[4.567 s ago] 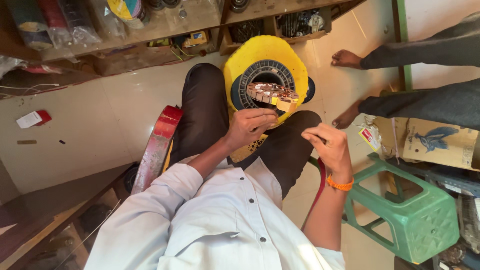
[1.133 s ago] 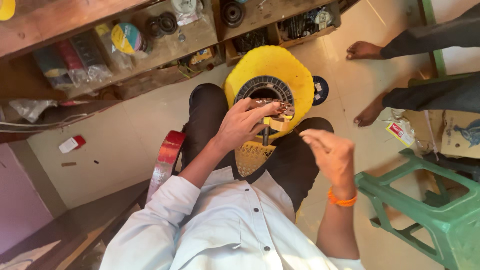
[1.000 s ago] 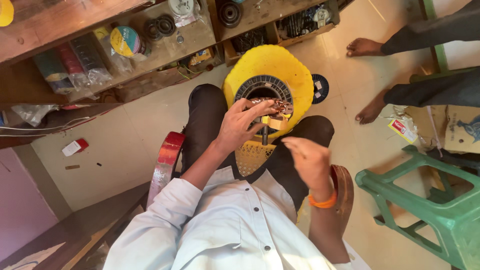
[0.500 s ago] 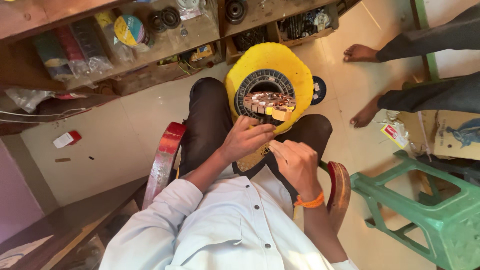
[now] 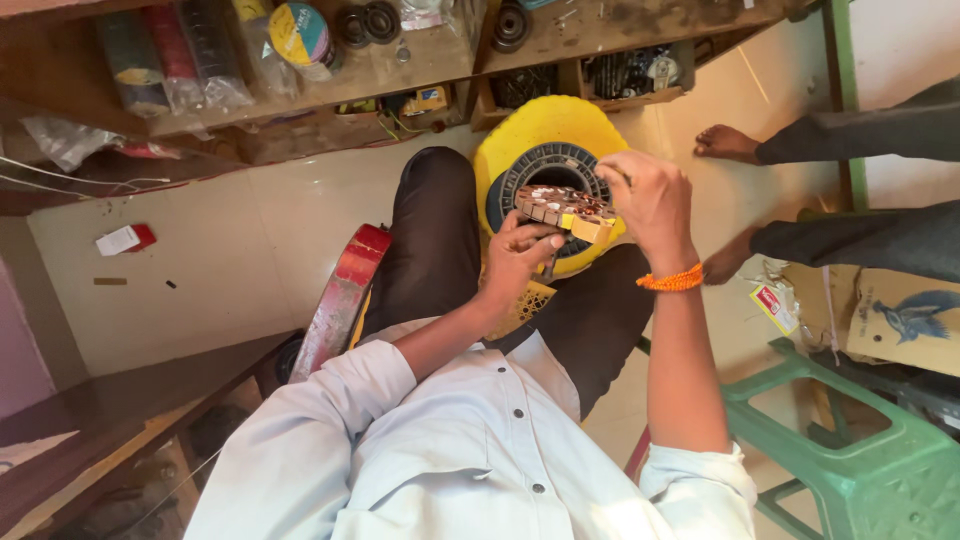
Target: The person sits and wraps yellow tape around a small circular electrical component held in their hands. They repeatedly rotate the component and apply tape to different sections, then tear off the tape and continue wrapping.
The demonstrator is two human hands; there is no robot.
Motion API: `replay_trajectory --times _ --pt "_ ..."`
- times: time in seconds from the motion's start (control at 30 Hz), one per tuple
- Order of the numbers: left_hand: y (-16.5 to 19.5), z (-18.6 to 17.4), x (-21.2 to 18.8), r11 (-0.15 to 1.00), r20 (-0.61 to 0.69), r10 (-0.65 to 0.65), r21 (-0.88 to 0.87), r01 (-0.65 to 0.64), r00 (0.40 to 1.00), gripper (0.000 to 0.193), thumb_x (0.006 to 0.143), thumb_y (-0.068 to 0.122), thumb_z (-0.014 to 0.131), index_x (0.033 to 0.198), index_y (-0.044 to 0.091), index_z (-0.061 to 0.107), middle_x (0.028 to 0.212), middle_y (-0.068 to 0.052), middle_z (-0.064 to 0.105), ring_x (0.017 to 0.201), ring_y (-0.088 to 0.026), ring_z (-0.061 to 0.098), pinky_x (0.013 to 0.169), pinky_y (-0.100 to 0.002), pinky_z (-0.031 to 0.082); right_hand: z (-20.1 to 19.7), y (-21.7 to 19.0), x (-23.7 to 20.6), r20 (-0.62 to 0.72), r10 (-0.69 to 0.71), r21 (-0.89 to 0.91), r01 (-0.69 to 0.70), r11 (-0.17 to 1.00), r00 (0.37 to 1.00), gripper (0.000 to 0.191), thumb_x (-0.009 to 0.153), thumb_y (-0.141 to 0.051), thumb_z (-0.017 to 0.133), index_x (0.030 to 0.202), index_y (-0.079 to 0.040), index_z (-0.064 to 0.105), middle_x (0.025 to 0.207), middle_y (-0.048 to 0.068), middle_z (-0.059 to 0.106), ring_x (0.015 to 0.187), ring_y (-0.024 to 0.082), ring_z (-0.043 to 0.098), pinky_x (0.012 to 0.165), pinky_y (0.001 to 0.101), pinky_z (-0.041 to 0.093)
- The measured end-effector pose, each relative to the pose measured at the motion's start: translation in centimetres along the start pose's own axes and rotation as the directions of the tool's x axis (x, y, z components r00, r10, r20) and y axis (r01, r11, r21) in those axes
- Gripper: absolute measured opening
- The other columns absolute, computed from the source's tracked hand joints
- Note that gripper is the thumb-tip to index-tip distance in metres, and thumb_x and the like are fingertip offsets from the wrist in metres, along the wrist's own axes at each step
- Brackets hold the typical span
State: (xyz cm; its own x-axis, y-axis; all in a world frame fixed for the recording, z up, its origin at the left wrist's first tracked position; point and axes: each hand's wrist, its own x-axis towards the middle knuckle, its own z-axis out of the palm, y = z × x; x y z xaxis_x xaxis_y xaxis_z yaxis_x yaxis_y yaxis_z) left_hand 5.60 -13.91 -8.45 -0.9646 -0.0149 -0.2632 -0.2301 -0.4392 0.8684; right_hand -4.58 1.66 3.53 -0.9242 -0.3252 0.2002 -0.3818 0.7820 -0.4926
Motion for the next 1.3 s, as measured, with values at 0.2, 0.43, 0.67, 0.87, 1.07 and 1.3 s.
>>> replay_trajectory --times 0.2,0.43,0.67,0.87,1.07,1.3 --pt "1.5 1.4 1.5 0.98 -0.026 -0.191 -0.055 0.189 0.981 0.016 0.091 0.013 0.078 0.094 -0.003 0.076 0.084 -0.005 0.058 0.06 -0.01 0.054 0.054 -0.025 0.042 1.2 5.7 -1.8 -0.088 0.247 0.024 -0.246 0.969 0.965 0.01 0.095 -0.009 0.074 0.102 -0.002 0.077 0.089 0.017 0.073 0.077 0.031 0.071 0.07 0.0375 0.054" --pt "7.6 1.0 -0.4 0.32 0.472 0.614 0.583 -0.747 0.632 0.03 0.087 0.012 0.082 0.113 0.011 0.067 0.114 -0.006 0.067 0.102 -0.025 0.059 0.087 -0.038 0.051 -3.7 5.2 -7.7 -0.05 0.614 0.305 -0.573 0.76 0.788 0.012 0.1 -0.008 0.075 0.107 0.001 0.077 0.079 0.006 0.062 0.071 0.007 0.049 0.062 0.0261 0.04" --pt "9.1 0.5 6.5 0.248 0.73 0.391 0.503 -0.828 0.56 0.067 0.087 0.01 0.082 0.147 0.014 0.054 0.119 -0.005 0.068 0.109 -0.026 0.062 0.097 -0.039 0.05 -4.9 0.8 -10.9 0.041 0.596 0.474 -0.541 0.695 0.802 0.01 0.098 -0.008 0.074 0.103 0.0 0.077 0.083 -0.002 0.067 0.072 0.003 0.052 0.063 0.0203 0.042" --pt "8.3 0.9 6.8 0.372 0.697 0.343 0.515 -0.772 0.63 0.08 0.081 0.003 0.081 0.153 0.012 0.046 0.132 0.002 0.071 0.105 -0.025 0.06 0.097 -0.035 0.051 -2.3 -1.5 -12.4 -0.075 0.428 0.384 -0.37 0.846 0.901 0.01 0.097 -0.008 0.072 0.102 0.0 0.074 0.09 0.0 0.071 0.079 0.001 0.062 0.07 0.0189 0.049" --pt "8.2 0.7 6.8 0.414 0.689 0.243 0.563 -0.715 0.683 0.086 0.079 0.002 0.082 0.154 0.013 0.042 0.13 0.007 0.072 0.103 -0.025 0.057 0.099 -0.034 0.052 -4.0 0.5 -10.7 -0.006 0.663 0.594 -0.531 0.605 0.749 0.013 0.1 -0.01 0.072 0.104 0.003 0.076 0.081 -0.004 0.065 0.069 0.001 0.047 0.06 0.0197 0.036" --pt "8.5 0.5 6.3 0.475 0.658 0.195 0.586 -0.657 0.728 0.088 0.079 -0.001 0.079 0.156 0.011 0.038 0.13 0.006 0.072 0.11 -0.027 0.059 0.102 -0.036 0.051 -5.8 -0.5 -7.4 0.021 0.558 0.472 -0.5 0.726 0.83 0.012 0.099 -0.009 0.072 0.101 0.002 0.075 0.071 0.003 0.06 0.063 0.005 0.044 0.056 0.0231 0.036"
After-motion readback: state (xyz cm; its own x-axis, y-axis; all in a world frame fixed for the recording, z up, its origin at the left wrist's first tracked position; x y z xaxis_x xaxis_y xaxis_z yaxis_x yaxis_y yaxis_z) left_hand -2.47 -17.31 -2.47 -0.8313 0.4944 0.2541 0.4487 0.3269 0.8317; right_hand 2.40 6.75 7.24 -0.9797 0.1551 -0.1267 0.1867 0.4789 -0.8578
